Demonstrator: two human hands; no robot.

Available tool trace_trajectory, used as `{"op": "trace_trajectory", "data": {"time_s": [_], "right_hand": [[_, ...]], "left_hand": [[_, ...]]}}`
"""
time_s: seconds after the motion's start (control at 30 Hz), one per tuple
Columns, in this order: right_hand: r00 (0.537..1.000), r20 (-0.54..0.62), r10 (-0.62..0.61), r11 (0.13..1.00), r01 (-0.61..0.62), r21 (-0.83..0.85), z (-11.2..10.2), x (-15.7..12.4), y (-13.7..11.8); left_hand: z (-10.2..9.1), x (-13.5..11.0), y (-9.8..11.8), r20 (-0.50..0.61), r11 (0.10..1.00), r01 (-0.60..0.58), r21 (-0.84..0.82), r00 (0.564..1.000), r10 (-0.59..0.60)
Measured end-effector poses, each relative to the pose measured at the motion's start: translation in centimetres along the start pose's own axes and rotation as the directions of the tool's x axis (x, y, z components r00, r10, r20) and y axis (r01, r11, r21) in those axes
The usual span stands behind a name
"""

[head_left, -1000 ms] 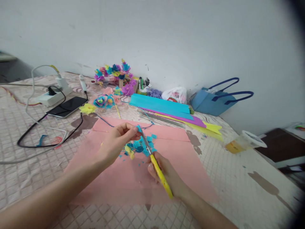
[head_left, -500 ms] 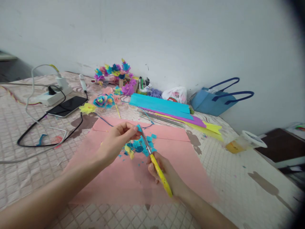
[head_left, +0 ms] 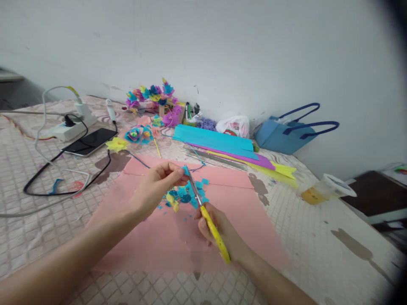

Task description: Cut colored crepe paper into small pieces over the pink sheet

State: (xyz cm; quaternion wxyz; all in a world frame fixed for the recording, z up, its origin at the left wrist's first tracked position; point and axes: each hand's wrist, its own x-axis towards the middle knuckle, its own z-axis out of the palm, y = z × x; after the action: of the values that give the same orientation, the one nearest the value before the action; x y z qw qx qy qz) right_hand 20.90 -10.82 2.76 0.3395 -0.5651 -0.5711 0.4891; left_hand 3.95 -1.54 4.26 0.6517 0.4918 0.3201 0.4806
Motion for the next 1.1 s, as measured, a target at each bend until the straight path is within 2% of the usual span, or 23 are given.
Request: {"op": "trace_trajectory", "data": {"time_s": [0.23,0.57,0.77,1.1], "right_hand": [[1.0,-0.002,-0.029,0.999,0.029,-0.033,-0.08,-0.18,-0.03],[1.0,0.007,0.006,1.0,-0.006,0.019,-0.01,-0.19,0.18],[0.999,0.02,0.029,0.993,-0.031,0.114,0.07,-0.22,0.17],[0.999,0.034,0.001,0.989,-0.006,0.147,0.27,-0.2,0.2]], "left_hand": [[0.05,-0.06,0.24,0.006,1.0,0.01,-0.002,1.0,-0.01],[-0.1,0.03,-0.02,0.006,1.0,0.018,-0.003,1.0,-0.018],[-0.2,-0.04,-0.05,0.004,1.0,0.009,-0.008,1.0,-0.009],[-0.12,0.01,0.09,-0.003,1.0,0.017,-0.007,1.0,-0.017]]}}
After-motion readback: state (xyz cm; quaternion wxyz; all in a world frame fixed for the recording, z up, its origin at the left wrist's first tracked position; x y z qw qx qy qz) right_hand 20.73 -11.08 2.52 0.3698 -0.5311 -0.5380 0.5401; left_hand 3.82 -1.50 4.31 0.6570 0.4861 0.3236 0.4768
